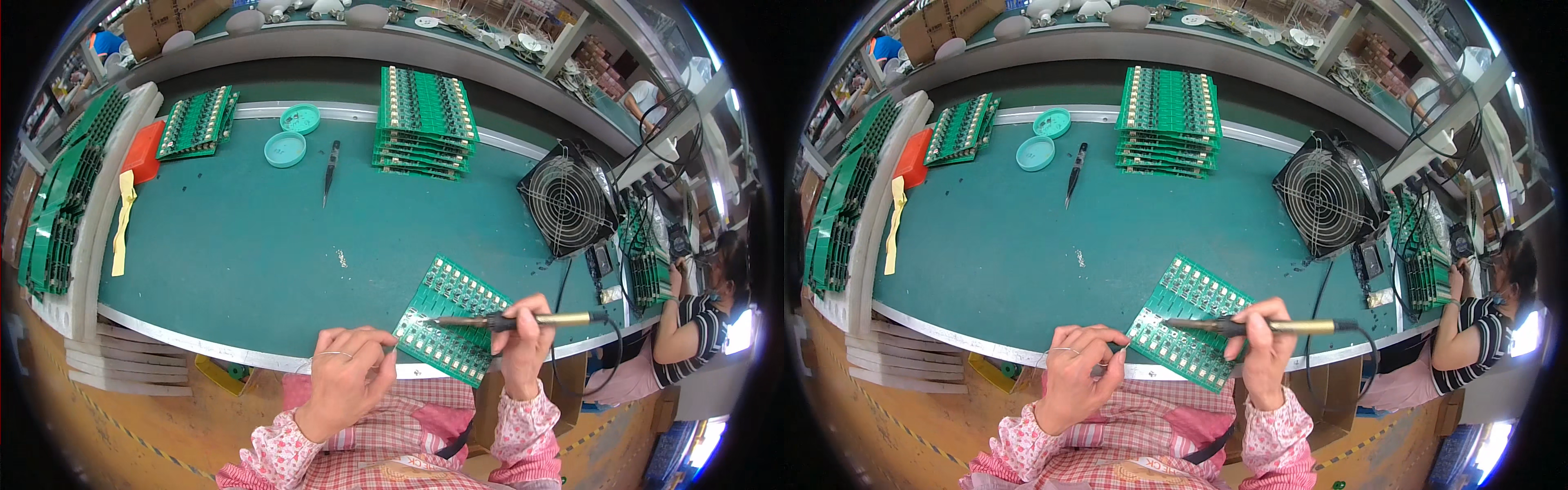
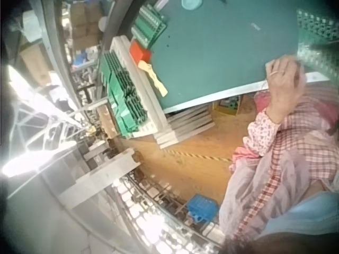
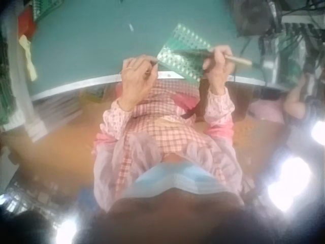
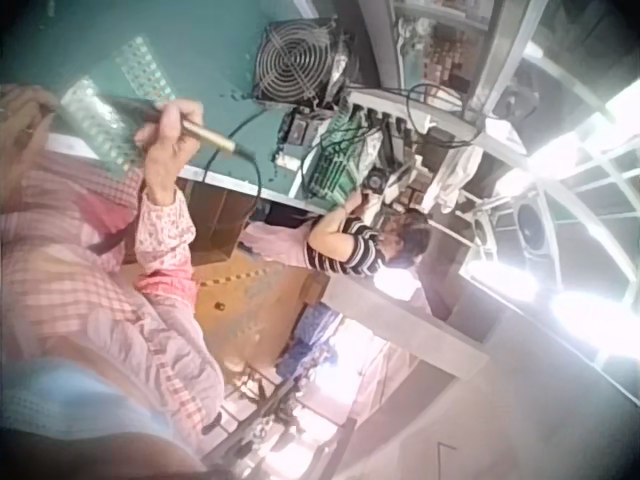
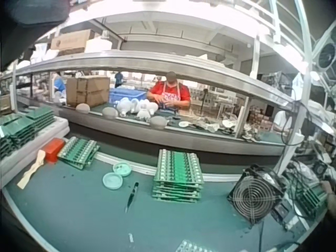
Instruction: The person solders components onto a circuit board using a soldering iron and solder wire, turning the board to continue soldering different areas.
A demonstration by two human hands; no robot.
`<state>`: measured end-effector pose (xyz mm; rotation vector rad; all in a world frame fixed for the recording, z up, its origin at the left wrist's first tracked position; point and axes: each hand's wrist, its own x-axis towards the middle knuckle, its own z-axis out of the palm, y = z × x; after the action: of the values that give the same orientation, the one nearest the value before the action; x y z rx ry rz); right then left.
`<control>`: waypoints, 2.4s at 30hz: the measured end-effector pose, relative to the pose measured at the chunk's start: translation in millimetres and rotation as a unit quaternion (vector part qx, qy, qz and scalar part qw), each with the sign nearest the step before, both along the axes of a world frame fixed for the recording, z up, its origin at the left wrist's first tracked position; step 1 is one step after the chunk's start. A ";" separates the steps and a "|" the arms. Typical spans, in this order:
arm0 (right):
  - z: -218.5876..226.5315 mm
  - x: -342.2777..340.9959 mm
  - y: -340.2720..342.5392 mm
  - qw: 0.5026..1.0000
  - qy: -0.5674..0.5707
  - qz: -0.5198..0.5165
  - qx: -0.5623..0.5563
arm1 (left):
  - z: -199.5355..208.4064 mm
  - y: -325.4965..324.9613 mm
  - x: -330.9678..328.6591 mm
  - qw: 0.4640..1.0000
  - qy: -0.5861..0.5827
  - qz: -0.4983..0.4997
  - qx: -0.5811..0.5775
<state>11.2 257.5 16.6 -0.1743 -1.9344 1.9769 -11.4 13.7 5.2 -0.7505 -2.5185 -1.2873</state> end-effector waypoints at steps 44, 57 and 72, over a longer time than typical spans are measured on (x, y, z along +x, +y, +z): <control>8.3 29.4 -62.4 0.887 0.203 0.080 0.406 | -4.9 -1.6 -2.3 0.998 0.047 0.023 -0.032; 3.7 39.9 -65.8 0.788 0.227 0.123 0.559 | -4.5 -8.3 -0.9 0.999 0.036 -0.004 -0.023; -1.5 50.7 -50.5 0.924 0.185 0.027 0.333 | 0.9 -0.9 1.7 0.998 0.038 -0.018 -0.041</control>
<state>61.9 207.0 15.1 0.4053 -2.2181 1.1594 -9.8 12.8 6.1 -0.8494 -2.5222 -1.1496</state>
